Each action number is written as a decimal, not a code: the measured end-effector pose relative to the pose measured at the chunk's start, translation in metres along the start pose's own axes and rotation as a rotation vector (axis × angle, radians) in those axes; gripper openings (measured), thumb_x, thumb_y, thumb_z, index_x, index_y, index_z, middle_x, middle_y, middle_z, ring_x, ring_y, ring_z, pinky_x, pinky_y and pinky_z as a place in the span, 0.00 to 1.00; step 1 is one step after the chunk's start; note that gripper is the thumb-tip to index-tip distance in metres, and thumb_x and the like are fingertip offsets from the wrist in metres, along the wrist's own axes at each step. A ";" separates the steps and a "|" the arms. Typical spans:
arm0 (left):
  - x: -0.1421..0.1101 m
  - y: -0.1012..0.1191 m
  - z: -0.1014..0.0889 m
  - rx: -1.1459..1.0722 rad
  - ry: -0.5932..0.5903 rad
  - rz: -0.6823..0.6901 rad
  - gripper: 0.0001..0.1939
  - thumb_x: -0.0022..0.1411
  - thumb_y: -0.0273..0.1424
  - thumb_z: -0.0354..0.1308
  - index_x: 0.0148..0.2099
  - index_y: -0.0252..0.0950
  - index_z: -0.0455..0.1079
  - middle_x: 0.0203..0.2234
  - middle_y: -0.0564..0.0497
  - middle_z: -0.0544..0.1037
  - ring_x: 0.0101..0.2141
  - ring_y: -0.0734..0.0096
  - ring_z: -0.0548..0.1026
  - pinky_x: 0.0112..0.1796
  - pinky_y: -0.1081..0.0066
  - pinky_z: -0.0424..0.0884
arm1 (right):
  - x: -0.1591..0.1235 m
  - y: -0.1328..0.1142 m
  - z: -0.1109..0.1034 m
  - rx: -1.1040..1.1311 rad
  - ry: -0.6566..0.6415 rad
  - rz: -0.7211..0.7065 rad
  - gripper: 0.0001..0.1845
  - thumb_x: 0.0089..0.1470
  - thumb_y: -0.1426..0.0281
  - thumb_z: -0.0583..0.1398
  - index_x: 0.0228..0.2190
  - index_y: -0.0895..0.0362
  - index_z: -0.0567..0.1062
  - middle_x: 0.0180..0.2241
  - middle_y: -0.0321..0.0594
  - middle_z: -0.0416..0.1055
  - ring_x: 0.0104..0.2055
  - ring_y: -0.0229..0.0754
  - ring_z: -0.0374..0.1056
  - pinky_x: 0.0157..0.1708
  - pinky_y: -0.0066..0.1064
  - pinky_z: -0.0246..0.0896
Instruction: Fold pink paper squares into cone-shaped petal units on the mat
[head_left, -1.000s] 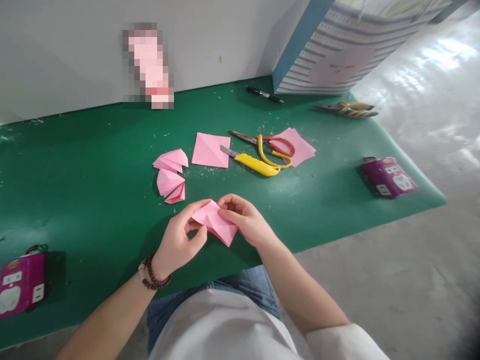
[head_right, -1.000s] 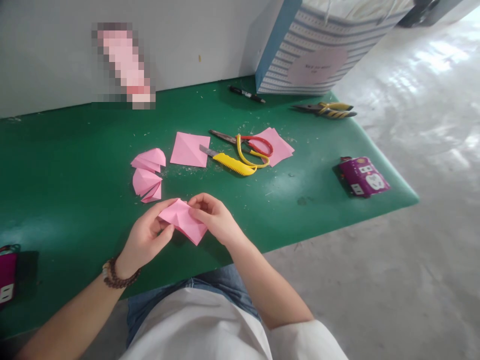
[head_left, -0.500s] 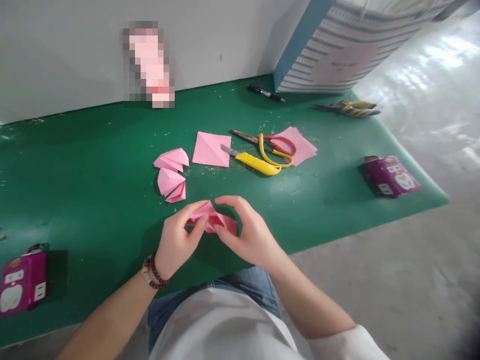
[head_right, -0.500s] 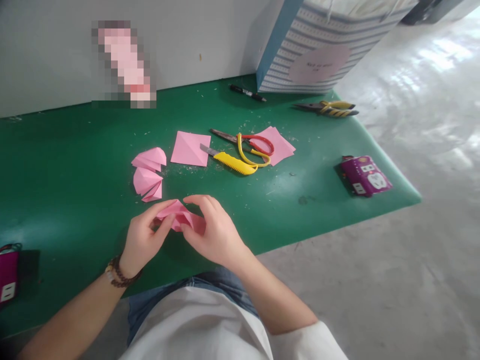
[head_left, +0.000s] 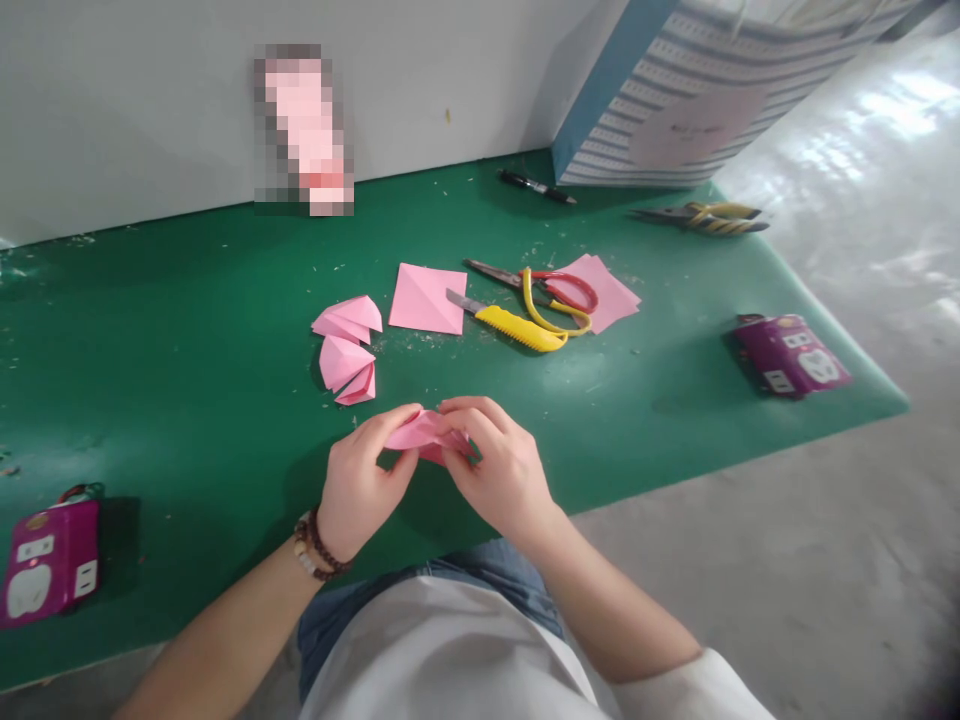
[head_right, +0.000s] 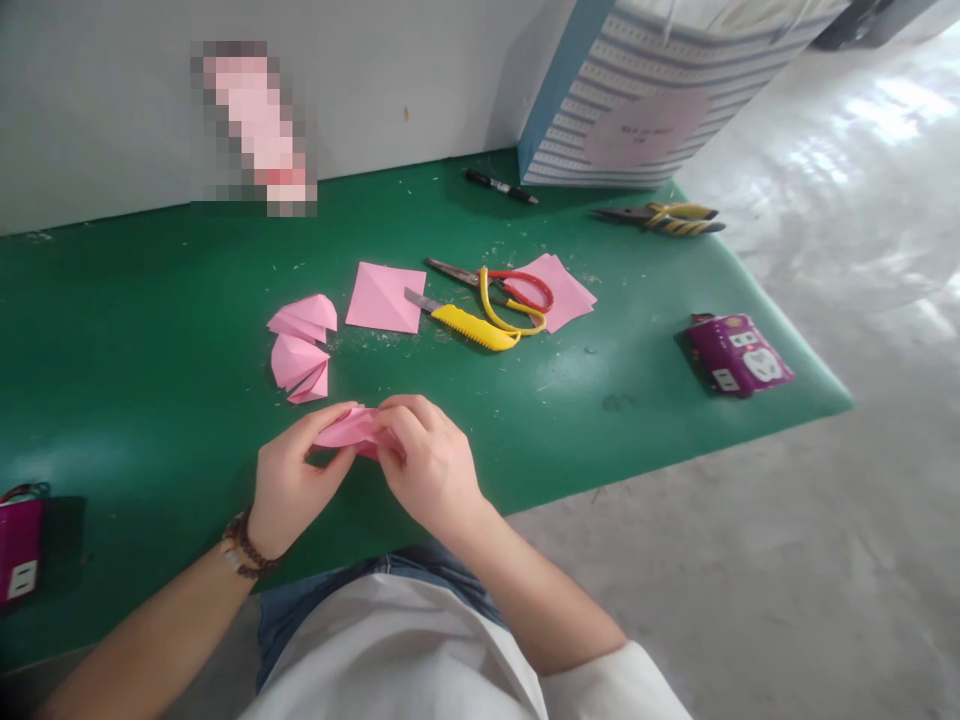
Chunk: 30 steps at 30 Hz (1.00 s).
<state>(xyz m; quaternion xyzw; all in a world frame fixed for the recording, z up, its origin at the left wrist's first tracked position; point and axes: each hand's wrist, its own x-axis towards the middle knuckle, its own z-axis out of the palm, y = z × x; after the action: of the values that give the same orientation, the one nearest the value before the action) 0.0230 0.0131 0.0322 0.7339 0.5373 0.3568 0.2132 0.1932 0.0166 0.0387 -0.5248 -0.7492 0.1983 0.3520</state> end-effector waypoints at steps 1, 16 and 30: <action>0.000 0.000 0.000 0.001 0.007 0.003 0.14 0.62 0.25 0.57 0.50 0.38 0.72 0.44 0.50 0.81 0.44 0.67 0.80 0.46 0.71 0.76 | -0.001 0.000 0.002 -0.007 0.014 0.004 0.10 0.52 0.79 0.56 0.33 0.52 0.70 0.42 0.42 0.75 0.39 0.42 0.73 0.34 0.30 0.68; 0.001 0.004 -0.004 -0.062 0.047 -0.036 0.14 0.60 0.21 0.56 0.47 0.38 0.72 0.42 0.51 0.82 0.42 0.71 0.80 0.45 0.75 0.74 | -0.003 0.001 0.015 -0.114 0.093 0.003 0.15 0.46 0.83 0.53 0.33 0.51 0.65 0.36 0.40 0.75 0.37 0.44 0.71 0.36 0.34 0.66; -0.001 0.004 -0.005 -0.055 0.062 -0.024 0.13 0.61 0.22 0.56 0.47 0.38 0.72 0.41 0.52 0.82 0.42 0.73 0.80 0.45 0.76 0.74 | -0.004 0.004 0.018 -0.069 0.247 -0.076 0.09 0.57 0.77 0.57 0.35 0.51 0.72 0.35 0.39 0.79 0.36 0.42 0.76 0.36 0.33 0.69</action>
<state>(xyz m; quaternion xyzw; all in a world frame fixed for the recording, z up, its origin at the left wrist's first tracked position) 0.0218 0.0106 0.0380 0.7099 0.5422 0.3914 0.2210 0.1835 0.0155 0.0221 -0.5284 -0.7259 0.0927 0.4304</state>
